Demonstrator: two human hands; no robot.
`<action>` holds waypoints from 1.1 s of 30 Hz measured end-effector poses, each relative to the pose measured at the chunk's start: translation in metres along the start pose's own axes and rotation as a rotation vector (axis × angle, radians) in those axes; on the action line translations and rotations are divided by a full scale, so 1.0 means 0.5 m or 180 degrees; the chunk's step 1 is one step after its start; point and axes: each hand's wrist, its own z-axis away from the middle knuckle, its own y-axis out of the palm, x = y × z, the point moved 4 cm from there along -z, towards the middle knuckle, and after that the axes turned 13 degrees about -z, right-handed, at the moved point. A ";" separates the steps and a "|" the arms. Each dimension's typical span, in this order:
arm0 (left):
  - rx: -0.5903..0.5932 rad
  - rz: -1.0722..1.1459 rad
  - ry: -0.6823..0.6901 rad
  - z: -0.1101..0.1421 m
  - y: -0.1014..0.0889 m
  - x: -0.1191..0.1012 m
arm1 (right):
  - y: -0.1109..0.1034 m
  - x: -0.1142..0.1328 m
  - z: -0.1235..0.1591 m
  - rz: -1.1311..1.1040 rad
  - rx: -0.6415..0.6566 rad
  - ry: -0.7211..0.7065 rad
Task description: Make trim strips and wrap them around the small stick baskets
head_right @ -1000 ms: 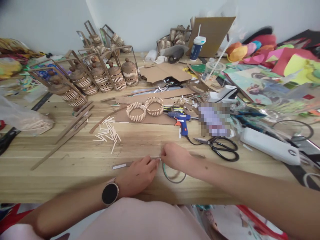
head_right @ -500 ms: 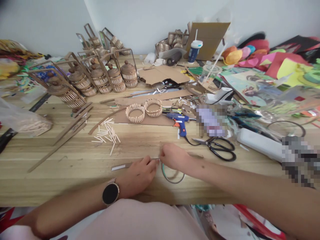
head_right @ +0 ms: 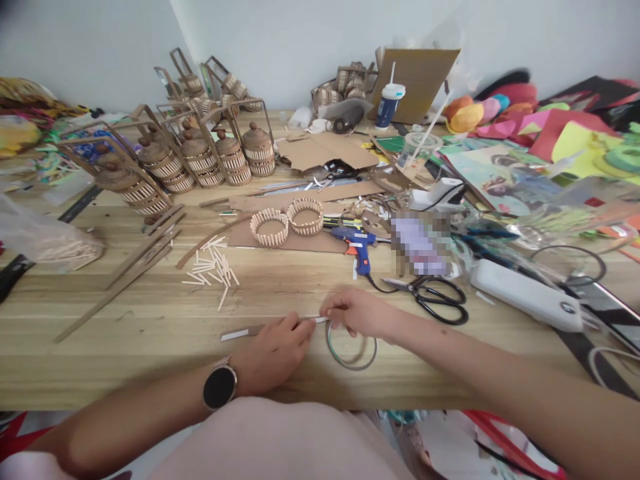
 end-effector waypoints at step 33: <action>-0.0050 -0.0017 -0.0005 0.003 0.002 -0.001 | -0.034 0.007 -0.012 0.1851 -0.0378 -0.0158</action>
